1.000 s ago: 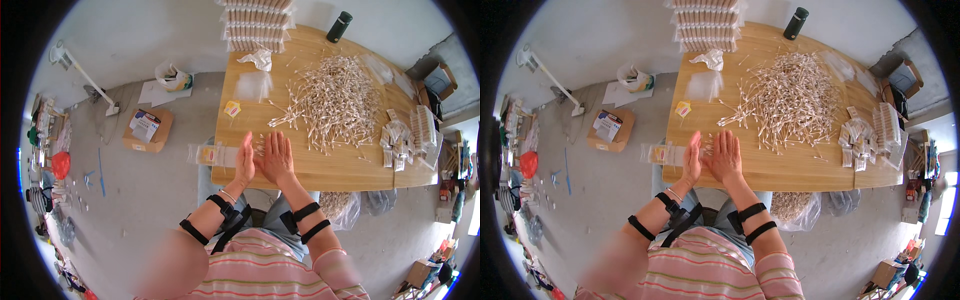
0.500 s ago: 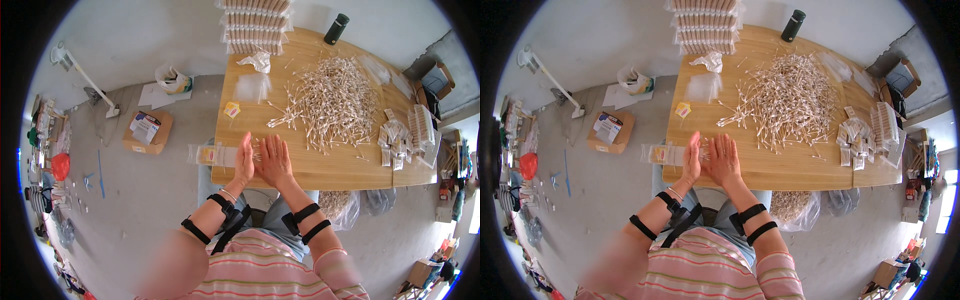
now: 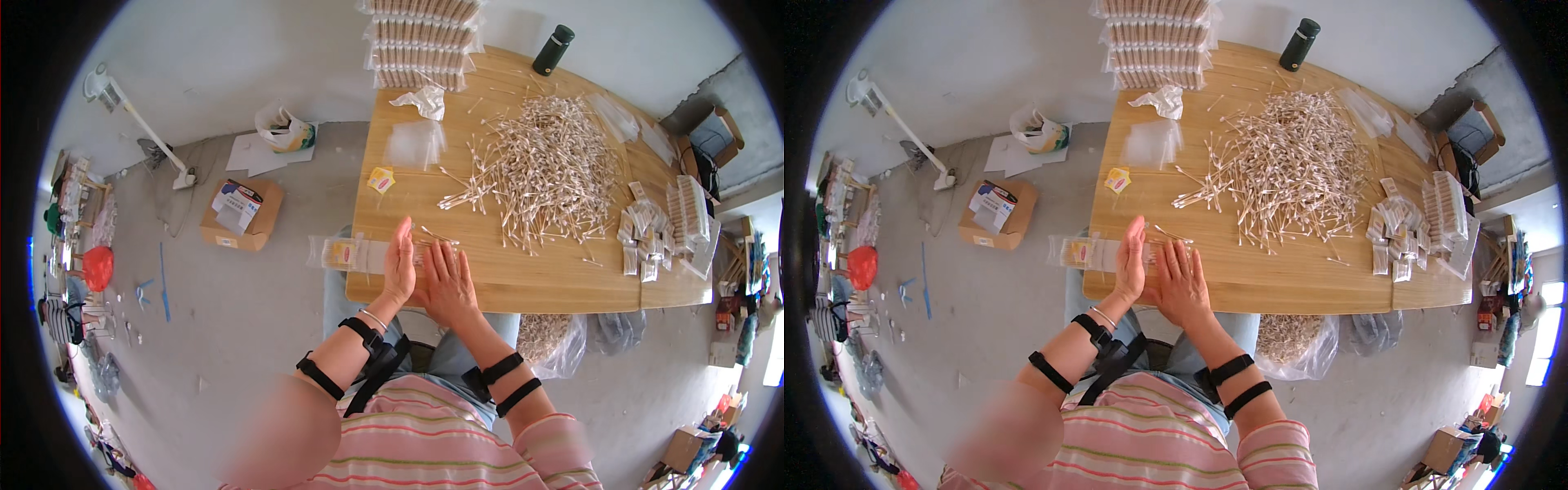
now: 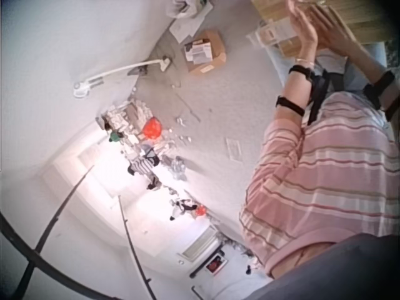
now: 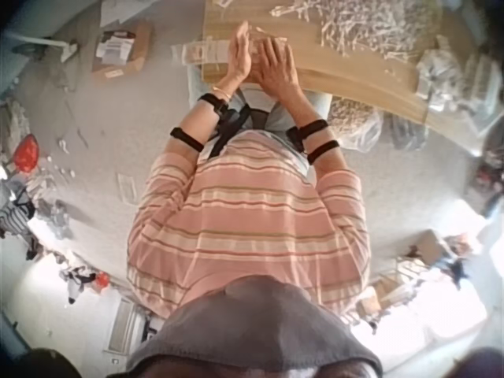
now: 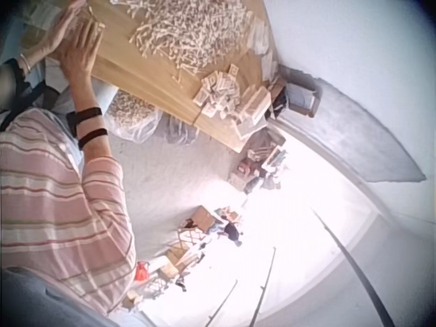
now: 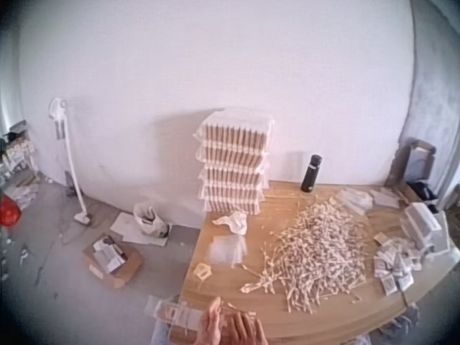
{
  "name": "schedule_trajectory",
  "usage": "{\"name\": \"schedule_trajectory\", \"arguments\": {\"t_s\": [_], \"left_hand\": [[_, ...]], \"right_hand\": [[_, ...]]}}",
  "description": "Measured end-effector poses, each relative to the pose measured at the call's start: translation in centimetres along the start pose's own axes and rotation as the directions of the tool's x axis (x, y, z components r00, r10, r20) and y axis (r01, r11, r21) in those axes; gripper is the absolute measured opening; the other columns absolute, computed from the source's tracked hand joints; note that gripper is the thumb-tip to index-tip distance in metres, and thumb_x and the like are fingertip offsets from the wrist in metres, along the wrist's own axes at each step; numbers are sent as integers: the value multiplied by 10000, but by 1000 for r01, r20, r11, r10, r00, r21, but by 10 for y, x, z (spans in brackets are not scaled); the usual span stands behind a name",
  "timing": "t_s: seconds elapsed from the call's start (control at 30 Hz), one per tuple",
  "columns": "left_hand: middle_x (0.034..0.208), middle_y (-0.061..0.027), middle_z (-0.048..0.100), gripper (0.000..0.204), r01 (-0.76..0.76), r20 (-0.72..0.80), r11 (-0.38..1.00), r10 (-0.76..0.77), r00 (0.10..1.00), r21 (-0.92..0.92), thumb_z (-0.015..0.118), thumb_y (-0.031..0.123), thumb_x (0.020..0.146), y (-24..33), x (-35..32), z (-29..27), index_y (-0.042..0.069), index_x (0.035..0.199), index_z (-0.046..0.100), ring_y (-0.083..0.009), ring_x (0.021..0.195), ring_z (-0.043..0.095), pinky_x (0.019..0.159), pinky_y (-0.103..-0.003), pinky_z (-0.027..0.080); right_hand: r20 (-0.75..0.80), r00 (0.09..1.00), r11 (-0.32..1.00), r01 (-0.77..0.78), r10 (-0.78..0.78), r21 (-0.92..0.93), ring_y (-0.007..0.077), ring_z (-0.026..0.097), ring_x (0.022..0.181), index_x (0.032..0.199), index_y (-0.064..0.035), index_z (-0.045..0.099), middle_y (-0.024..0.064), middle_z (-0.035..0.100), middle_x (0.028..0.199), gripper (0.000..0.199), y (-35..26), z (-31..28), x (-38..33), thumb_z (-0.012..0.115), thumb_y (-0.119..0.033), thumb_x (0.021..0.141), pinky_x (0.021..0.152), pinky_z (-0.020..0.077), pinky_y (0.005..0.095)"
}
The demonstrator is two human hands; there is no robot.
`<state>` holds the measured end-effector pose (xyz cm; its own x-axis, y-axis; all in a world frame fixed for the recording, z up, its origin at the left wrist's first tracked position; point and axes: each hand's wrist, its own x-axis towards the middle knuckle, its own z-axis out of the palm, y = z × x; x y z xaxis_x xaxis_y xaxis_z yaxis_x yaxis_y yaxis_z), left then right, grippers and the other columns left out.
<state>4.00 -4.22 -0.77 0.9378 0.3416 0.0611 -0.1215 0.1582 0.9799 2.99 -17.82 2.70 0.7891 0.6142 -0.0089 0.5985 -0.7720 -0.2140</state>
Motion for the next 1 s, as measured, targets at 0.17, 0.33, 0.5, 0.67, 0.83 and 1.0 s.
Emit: {"name": "schedule_trajectory", "arguments": {"t_s": [0.17,0.33,0.5,0.67,0.83,1.0], "left_hand": [[1453,-229,372,601,-21,-2,1000,21,1000,10,363,401,1028,-1,1,2,-48,1426,326,-298,1363,349,1125,-371,268],[1449,-220,380,583,-8,-10,1000,8,1000,1,363,380,1032,1,-1,3,-49,1426,326,-290,1359,353,1123,-369,271],[1491,-204,314,647,19,18,999,-18,1000,-38,386,427,1018,2,0,2,-56,1438,293,-285,1401,277,1160,-383,209],[1478,-197,338,650,50,-46,992,-56,997,-114,379,435,1018,1,2,2,-55,1437,297,-270,1384,302,1146,-368,229],[1461,-188,371,654,62,-28,997,-64,998,-54,357,446,1022,9,1,10,-58,1434,305,-249,1358,343,1125,-349,259],[1466,-177,372,684,-23,38,989,18,999,146,358,471,1014,4,4,12,-61,1439,293,-227,1354,342,1117,-330,256]], "right_hand": [[30,999,999,-42,42,-11,300,154,1455,1471,-41,287,143,230,1551,784,16,-9,30,526,-499,882,1172,77,498],[-49,996,997,-72,74,39,313,145,1455,1471,-60,293,127,232,1553,742,26,-4,37,519,-475,898,1168,55,518],[-27,993,992,-109,111,59,327,145,1453,1466,-51,296,146,234,1547,716,26,2,43,537,-419,901,1160,64,541],[-231,943,939,-166,241,301,363,190,1433,1443,-30,326,210,256,1522,614,30,10,29,562,-229,912,1162,132,498],[-381,784,636,-22,490,771,371,323,1376,1397,12,353,235,313,1488,448,49,17,33,426,-22,956,1116,288,398],[-307,821,373,126,480,919,308,323,1379,1384,12,374,218,339,1479,423,26,26,45,414,-26,964,1118,268,376]]}}
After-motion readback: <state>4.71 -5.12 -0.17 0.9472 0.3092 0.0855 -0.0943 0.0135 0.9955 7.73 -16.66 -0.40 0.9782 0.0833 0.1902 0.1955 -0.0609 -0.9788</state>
